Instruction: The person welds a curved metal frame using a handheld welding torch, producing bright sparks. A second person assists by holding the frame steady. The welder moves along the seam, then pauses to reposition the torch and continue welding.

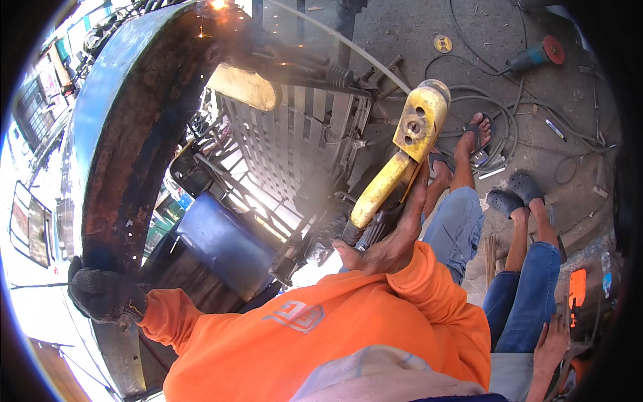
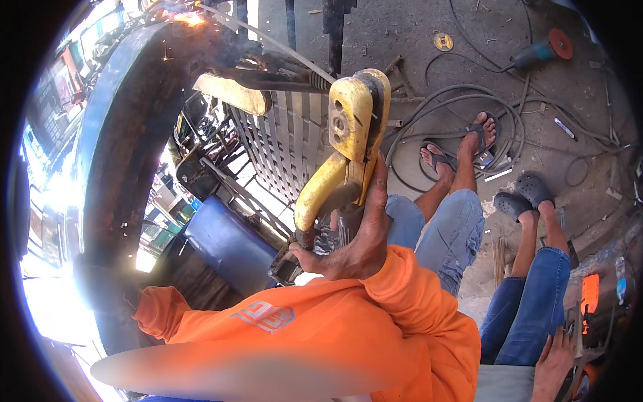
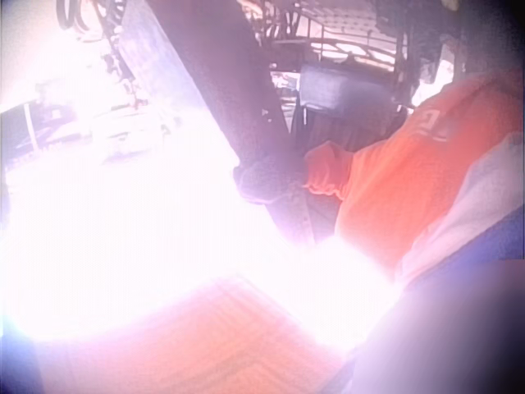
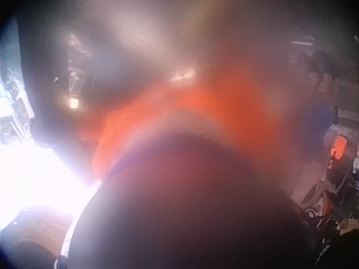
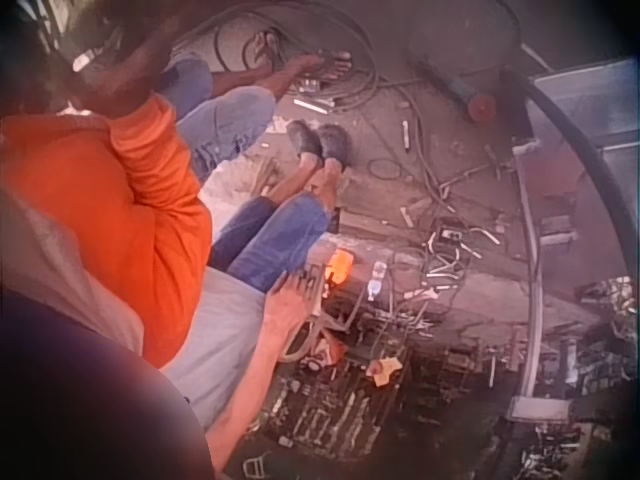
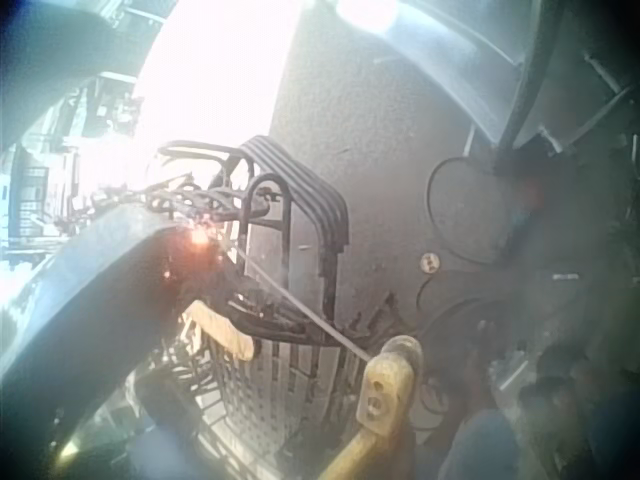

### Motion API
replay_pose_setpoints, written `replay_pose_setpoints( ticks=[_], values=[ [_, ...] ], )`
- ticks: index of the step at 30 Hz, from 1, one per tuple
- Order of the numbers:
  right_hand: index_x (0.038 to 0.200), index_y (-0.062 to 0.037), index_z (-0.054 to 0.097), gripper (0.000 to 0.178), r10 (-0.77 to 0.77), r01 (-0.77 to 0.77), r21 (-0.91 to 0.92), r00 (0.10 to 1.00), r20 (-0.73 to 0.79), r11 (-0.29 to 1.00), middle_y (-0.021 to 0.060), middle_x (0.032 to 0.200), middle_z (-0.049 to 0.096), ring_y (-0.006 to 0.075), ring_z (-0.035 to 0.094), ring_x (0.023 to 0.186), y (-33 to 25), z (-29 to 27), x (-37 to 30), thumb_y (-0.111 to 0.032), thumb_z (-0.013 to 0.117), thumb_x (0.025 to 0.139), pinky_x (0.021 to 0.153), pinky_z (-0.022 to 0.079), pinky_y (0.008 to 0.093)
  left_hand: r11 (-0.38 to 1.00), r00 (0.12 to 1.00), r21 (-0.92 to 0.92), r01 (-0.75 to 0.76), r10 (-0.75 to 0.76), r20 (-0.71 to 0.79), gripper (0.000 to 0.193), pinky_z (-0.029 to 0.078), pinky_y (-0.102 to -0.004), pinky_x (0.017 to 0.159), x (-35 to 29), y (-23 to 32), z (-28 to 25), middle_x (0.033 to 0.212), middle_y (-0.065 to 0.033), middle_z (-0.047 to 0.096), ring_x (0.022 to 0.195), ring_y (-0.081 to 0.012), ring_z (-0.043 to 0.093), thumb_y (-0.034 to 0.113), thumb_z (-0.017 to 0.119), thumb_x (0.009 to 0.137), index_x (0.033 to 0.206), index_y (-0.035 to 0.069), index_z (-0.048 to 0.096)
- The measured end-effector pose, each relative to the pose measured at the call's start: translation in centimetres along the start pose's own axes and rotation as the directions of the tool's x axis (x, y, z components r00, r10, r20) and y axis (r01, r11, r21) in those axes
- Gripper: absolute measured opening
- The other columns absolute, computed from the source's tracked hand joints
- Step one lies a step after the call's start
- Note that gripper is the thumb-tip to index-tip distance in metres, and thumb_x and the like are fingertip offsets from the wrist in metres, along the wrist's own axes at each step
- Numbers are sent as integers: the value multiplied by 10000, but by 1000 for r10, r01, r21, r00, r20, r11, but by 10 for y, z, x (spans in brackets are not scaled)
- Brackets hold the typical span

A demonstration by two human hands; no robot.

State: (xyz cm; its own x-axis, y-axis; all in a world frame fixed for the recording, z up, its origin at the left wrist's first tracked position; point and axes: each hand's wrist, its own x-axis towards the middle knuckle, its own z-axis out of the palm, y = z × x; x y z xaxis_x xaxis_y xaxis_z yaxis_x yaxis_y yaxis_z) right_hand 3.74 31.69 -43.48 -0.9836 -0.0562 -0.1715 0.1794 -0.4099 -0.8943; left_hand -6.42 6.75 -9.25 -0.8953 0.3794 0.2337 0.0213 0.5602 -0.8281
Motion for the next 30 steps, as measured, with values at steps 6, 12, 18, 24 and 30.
replay_pose_setpoints(
  ticks=[6,12,18,24,30],
  values=[
    [1604,15,-35,1410,72,-73,53,997,16,996,231,1383,503,270,619,1155,3,0,-2,-200,931,598,792,571,305,999,995,8,47,-46,-93,400,565,-411,713,-16,-13,8,868,-134,759,771,-294,724,247,490,1049,864,-6,738],
    [1603,27,-16,1396,174,-176,134,984,25,975,250,1401,494,306,608,1198,5,3,-10,-204,934,606,871,572,332,998,1000,65,-18,18,1,415,565,-409,713,-4,-17,0,869,-122,761,773,-289,725,263,478,1051,866,5,746],
    [1601,38,3,1386,200,-200,139,980,16,970,259,1409,485,320,604,1206,5,5,-11,-211,936,607,907,561,349,980,969,100,171,-148,-199,419,565,-408,707,-9,31,8,864,-119,760,770,-288,725,267,476,1051,862,8,745],
    [1600,44,0,1379,202,-206,174,979,40,963,246,1402,473,301,594,1193,5,6,-6,-206,930,612,920,546,350,982,975,104,160,-141,-170,421,564,-412,705,-7,25,7,866,-119,759,769,-287,723,270,474,1052,875,5,749],
    [1594,34,-44,1394,-20,20,-6,1000,-3,1000,237,1405,446,286,589,1169,4,0,-3,-202,905,601,887,541,349,990,999,138,32,-34,17,428,565,-405,708,-3,-9,-3,854,-115,753,769,-287,720,271,457,1056,902,9,758]
  ],
)
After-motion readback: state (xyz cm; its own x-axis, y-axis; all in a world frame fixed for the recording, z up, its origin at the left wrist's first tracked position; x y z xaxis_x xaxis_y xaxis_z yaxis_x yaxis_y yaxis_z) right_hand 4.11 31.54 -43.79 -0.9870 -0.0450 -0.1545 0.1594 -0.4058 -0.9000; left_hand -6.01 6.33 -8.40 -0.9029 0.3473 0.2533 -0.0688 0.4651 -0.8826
